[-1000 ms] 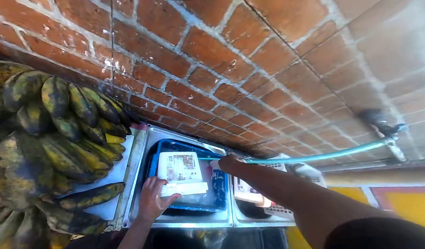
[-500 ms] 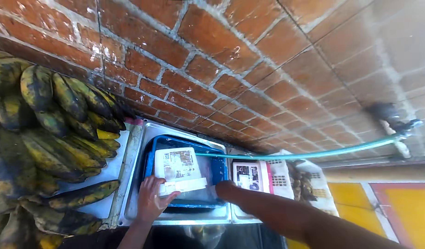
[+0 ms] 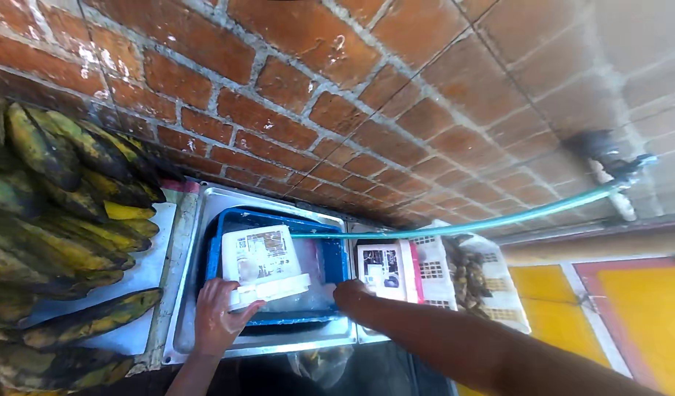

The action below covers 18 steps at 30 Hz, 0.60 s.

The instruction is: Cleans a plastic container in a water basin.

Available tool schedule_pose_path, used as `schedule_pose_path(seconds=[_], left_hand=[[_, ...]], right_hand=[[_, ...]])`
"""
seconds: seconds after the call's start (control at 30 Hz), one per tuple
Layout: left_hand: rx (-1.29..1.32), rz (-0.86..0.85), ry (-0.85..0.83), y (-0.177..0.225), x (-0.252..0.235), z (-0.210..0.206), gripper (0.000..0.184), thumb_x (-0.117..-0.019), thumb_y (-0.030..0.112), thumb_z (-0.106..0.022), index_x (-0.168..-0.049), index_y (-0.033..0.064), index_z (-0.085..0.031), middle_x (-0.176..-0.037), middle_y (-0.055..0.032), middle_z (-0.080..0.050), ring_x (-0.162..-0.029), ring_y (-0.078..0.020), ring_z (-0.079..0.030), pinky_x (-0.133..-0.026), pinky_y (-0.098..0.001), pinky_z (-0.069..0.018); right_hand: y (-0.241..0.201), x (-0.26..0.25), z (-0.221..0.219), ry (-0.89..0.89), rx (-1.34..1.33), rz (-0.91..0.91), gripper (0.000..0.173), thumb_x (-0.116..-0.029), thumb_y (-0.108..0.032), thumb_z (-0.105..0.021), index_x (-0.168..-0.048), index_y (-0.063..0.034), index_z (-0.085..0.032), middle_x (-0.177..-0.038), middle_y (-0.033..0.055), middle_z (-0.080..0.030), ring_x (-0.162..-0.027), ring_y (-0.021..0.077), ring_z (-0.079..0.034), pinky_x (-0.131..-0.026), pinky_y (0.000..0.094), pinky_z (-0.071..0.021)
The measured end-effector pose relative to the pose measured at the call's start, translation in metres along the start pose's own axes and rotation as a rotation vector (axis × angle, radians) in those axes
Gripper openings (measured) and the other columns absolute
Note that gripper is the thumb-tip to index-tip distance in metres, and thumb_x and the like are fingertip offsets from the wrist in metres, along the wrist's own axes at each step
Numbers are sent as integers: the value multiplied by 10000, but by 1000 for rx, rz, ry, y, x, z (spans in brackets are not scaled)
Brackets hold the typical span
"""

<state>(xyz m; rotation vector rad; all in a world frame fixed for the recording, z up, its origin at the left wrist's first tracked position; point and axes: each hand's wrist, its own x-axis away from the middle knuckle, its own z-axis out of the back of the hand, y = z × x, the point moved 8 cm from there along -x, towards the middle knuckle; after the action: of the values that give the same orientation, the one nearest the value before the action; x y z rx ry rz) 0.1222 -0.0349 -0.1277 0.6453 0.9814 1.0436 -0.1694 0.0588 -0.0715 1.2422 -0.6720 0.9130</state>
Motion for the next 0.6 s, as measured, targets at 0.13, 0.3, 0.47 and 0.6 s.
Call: schedule_pose_path(seconds=[0.13,0.3,0.47,0.6], left_hand=[[-20,-21,36,1,2,0,680,-783,719,-731,-991,72,-697,-954,-97,-665,-951,-254,-642,-893,-429,-535],[-33,-39,40,1,2,-3,690,-793,725,-718,-990,65,-684,-940,-113,-652,-933,-262,-632,-881,-426,-525],[-25,-47,47,1,0,-1,680,-786,704,-740,-988,58,-685,-931,-112,-656,-925,-257,-636,-875,-423,-530],[-9,-10,-28,4,-8,-2,662,-745,671,-788,-957,52,-689,-922,-106,-669,-914,-257,-650,-871,-436,-547]], right_hand=[[-6,16,-12,-58,3,166,409,-1027,-94,-533,-1409,54,-543,-1451,298,-539,-1345,482,-526,-1073,686,-426],[-23,-12,-11,-189,-56,293,333,-1032,-170,-536,-1239,73,-633,-1179,313,-651,-1054,471,-653,-866,698,-497],[-89,23,27,-228,-135,409,349,-1070,-197,-458,-1234,65,-622,-1079,288,-655,-925,411,-655,-799,641,-507],[-131,33,33,-326,-607,500,564,-1113,-488,-338,-1178,-15,-638,-872,112,-596,-682,194,-534,-648,424,-486]])
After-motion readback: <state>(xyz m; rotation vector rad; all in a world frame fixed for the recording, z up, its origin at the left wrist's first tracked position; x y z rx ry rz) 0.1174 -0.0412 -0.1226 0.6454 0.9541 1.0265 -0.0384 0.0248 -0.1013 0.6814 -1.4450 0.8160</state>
